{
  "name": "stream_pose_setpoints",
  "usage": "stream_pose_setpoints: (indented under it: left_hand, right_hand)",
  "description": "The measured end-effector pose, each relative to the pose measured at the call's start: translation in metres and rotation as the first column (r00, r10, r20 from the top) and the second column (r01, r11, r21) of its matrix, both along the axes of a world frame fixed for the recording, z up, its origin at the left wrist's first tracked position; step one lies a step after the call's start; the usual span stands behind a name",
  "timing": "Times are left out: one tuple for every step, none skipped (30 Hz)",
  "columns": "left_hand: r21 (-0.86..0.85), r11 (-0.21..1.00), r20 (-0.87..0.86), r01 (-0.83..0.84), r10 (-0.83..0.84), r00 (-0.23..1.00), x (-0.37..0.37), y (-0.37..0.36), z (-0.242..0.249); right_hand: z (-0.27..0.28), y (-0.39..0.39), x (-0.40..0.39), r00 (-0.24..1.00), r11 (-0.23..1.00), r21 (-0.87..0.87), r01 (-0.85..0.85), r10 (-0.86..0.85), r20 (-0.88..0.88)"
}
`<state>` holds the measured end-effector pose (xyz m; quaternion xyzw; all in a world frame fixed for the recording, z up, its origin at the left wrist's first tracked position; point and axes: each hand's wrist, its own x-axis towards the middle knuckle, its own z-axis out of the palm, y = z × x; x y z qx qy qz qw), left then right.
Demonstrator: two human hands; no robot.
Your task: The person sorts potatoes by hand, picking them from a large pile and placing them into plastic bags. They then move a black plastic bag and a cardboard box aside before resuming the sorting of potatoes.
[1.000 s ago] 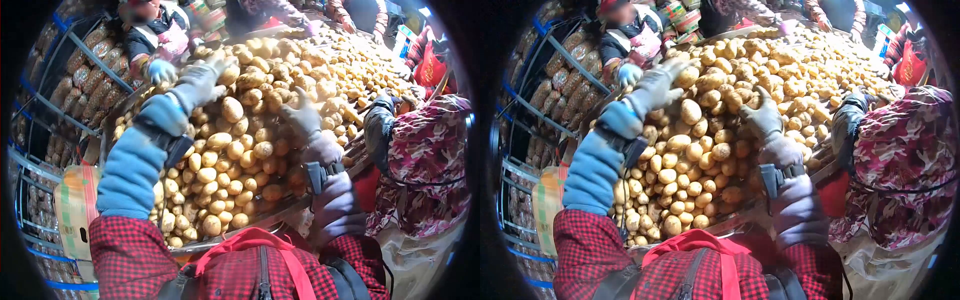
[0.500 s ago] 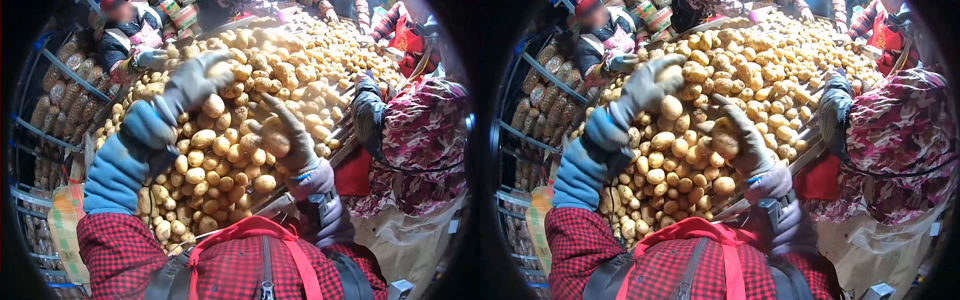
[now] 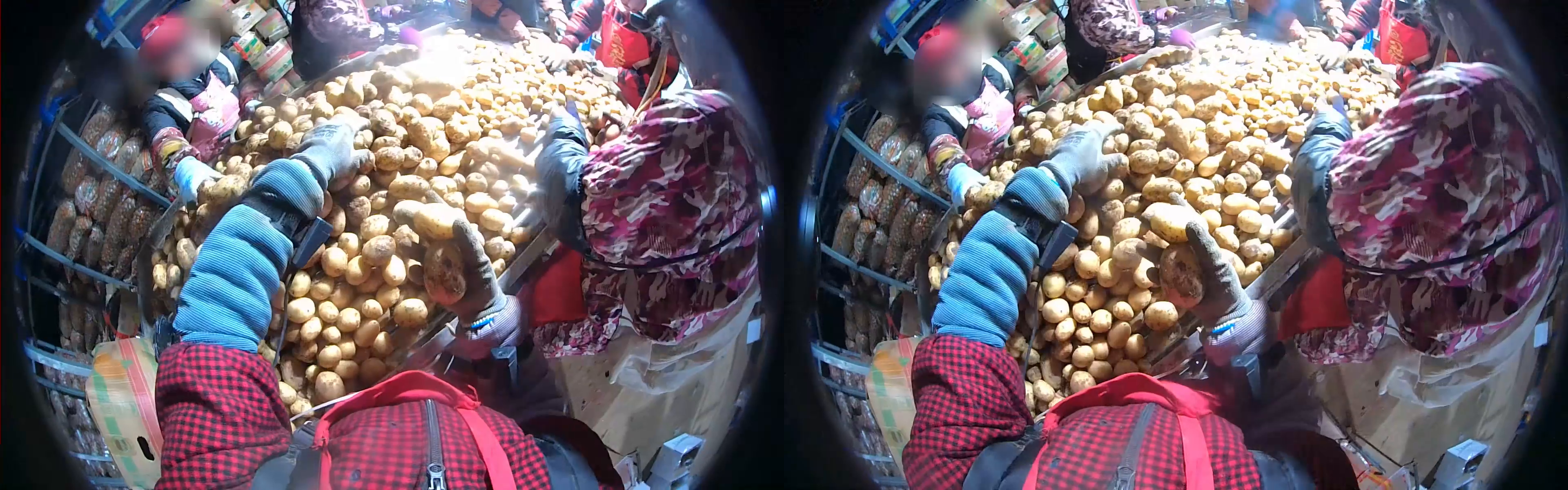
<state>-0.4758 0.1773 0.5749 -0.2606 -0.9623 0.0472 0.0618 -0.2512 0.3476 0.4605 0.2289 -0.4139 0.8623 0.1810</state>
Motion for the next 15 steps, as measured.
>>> stream_pose_setpoints:
  left_hand:
    - [0.029,1.000,0.016,0.010,-0.010,1.000,-0.005,0.001,-0.001]
    - [0.064,0.998,0.033,0.013,-0.016,0.999,-0.008,0.002,0.002]
    - [0.204,0.978,0.046,-0.034,0.025,0.999,-0.007,-0.001,0.004]
    - [0.429,0.899,0.134,-0.087,0.032,0.990,-0.017,-0.008,-0.003]
    - [0.617,0.787,0.178,-0.021,-0.113,0.978,-0.016,-0.015,-0.007]
    - [0.778,0.629,0.188,0.018,-0.260,0.947,-0.015,-0.019,-0.012]
    - [0.818,0.567,0.156,0.098,-0.382,0.911,0.003,-0.016,-0.003]
    - [0.864,0.499,0.186,0.067,-0.440,0.879,0.024,-0.008,0.001]
    - [0.885,0.461,0.300,-0.059,-0.469,0.831,0.045,-0.004,0.002]
    - [0.887,0.425,0.398,-0.181,-0.505,0.765,0.066,0.001,0.002]
    - [0.913,0.409,0.226,-0.001,-0.502,0.835,0.087,0.010,0.001]
    - [0.902,0.393,0.045,0.180,-0.499,0.865,0.109,0.019,-0.001]
    - [0.886,0.439,0.079,0.151,-0.464,0.882,0.130,0.027,0.004]
    - [0.904,0.410,0.111,0.124,-0.502,0.858,0.142,0.032,0.000]
    - [0.910,0.383,0.067,0.156,-0.508,0.859,0.149,0.037,-0.007]
  right_hand:
    - [-0.001,0.005,-0.002,0.931,0.935,-0.296,-0.197,0.273,0.241]
    - [-0.001,0.008,-0.002,0.739,0.752,-0.596,-0.282,0.566,0.365]
    - [0.000,0.007,0.000,0.770,0.768,-0.594,-0.239,0.522,0.366]
    - [-0.003,0.009,-0.002,0.758,0.721,-0.630,-0.290,0.575,0.309]
    - [-0.004,0.010,-0.004,0.749,0.694,-0.652,-0.306,0.598,0.285]
    - [-0.005,0.011,-0.007,0.740,0.665,-0.674,-0.321,0.621,0.260]
    - [-0.006,0.008,-0.011,0.736,0.603,-0.739,-0.300,0.639,0.222]
    - [-0.003,0.008,-0.013,0.740,0.603,-0.742,-0.294,0.635,0.222]
    - [0.002,0.006,-0.012,0.752,0.591,-0.750,-0.296,0.629,0.199]
    - [0.006,0.005,-0.013,0.766,0.581,-0.757,-0.300,0.619,0.172]
    - [0.003,0.004,-0.017,0.757,0.577,-0.738,-0.349,0.638,0.140]
    - [-0.002,0.004,-0.018,0.762,0.581,-0.739,-0.342,0.631,0.144]
    - [-0.006,0.004,-0.016,0.763,0.549,-0.764,-0.340,0.636,0.117]
    - [0.000,0.004,-0.011,0.766,0.518,-0.787,-0.337,0.636,0.091]
    - [0.008,0.000,-0.002,0.852,0.772,-0.620,-0.140,0.412,0.322]
